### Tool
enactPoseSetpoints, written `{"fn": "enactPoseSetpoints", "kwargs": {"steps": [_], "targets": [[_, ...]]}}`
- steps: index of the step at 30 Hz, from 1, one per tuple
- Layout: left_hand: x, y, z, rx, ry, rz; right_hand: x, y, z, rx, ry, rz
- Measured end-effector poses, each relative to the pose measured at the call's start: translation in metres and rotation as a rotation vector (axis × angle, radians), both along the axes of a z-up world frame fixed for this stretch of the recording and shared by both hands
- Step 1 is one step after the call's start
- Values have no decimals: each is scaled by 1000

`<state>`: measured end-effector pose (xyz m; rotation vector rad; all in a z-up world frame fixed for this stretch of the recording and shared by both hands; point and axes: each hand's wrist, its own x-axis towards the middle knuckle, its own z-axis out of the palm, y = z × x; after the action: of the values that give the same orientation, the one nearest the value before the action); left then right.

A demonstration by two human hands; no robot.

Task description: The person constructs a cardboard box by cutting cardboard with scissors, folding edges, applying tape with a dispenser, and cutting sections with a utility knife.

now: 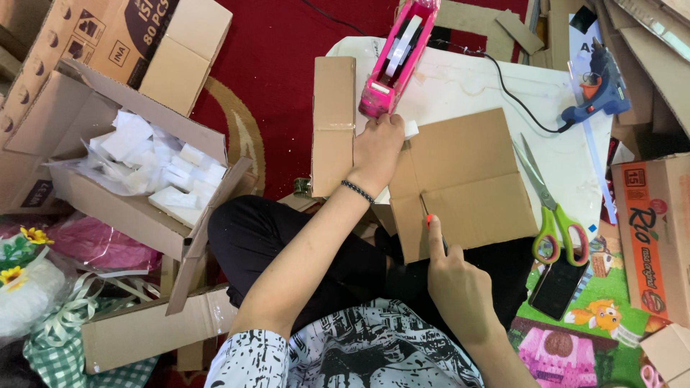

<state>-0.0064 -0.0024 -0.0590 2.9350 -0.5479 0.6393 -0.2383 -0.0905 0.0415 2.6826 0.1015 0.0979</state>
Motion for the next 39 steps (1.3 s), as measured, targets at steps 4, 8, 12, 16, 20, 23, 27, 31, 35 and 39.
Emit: {"fn": "enactPoseSetpoints", "kwargs": {"steps": [4,8,12,16,20,23,27,31,35,39], "targets": [[-1,1,3,15,-46,5,-6,-1,5,50,47,14],[0,-1,2,13,-82,23,-12,-2,6,92,63,-17],[-2,1,6,17,-53,10,-20,0,7,149,124,-88],[1,-1,0,39,-107,31,-35,-8,-6,166,59,-58],[2,-2,-2,44,-104,49,-45,-14,-11,241,108,-74],[1,-1,0,58,-95,48,-50,-14,-10,300,239,-146],[3,-3,-7,54,-136,67,-61,-17,-18,317,421,-250],[3,-2,-6,43,-132,53,-62,-16,-10,376,640,-380],[1,-1,-4,79,-160,62,-70,-17,-14,348,613,-377],[1,0,-4,59,-114,34,-73,-18,-20,321,549,-323]]}}
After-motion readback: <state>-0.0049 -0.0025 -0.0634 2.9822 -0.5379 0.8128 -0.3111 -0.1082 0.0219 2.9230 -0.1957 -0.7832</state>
